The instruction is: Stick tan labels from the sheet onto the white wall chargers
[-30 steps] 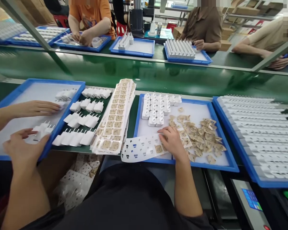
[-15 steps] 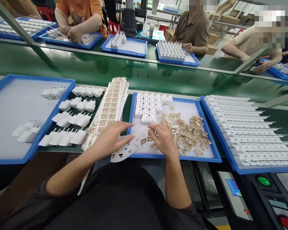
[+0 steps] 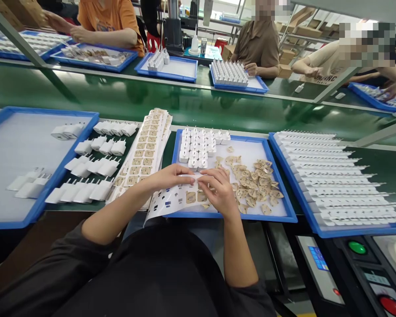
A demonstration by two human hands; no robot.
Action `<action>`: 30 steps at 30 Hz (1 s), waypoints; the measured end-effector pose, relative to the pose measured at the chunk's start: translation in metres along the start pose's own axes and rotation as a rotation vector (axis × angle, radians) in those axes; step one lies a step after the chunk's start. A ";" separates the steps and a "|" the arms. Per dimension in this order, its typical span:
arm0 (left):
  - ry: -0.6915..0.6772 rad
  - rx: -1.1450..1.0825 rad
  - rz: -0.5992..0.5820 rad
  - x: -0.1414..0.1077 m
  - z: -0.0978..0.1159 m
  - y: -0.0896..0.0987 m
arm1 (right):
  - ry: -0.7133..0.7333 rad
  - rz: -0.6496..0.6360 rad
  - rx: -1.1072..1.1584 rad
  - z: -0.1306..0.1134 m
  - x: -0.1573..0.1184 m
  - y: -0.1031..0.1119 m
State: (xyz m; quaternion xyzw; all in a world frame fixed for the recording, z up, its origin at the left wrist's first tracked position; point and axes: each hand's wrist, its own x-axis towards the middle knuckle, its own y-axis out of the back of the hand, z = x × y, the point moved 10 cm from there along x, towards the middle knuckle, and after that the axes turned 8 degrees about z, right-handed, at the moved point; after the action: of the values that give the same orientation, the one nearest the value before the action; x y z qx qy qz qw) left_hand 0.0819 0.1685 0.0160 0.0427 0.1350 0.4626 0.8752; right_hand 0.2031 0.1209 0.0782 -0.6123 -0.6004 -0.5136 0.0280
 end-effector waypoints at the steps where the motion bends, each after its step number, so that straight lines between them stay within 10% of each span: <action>1: 0.006 -0.015 -0.002 0.000 -0.002 0.000 | -0.010 0.006 0.018 0.001 -0.001 0.000; 11: -0.074 0.528 0.231 0.001 -0.010 0.015 | -0.344 0.497 0.331 0.061 -0.032 0.034; 15: -0.262 0.945 0.549 -0.001 0.016 0.026 | -0.346 0.383 0.202 0.059 -0.030 0.024; 20: -0.430 1.204 0.603 0.006 0.034 0.016 | -0.291 0.226 0.078 0.046 -0.024 0.012; 26: -0.471 1.132 0.499 0.007 0.033 0.004 | -0.273 0.174 0.075 0.043 -0.023 0.005; 30: -0.348 0.594 0.463 -0.012 0.025 0.031 | -0.357 0.210 0.157 0.053 -0.028 0.007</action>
State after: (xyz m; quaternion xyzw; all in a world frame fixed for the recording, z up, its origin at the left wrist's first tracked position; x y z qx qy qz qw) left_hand 0.0578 0.1771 0.0489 0.4000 0.0995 0.5741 0.7074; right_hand 0.2470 0.1342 0.0384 -0.7488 -0.5667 -0.3430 0.0221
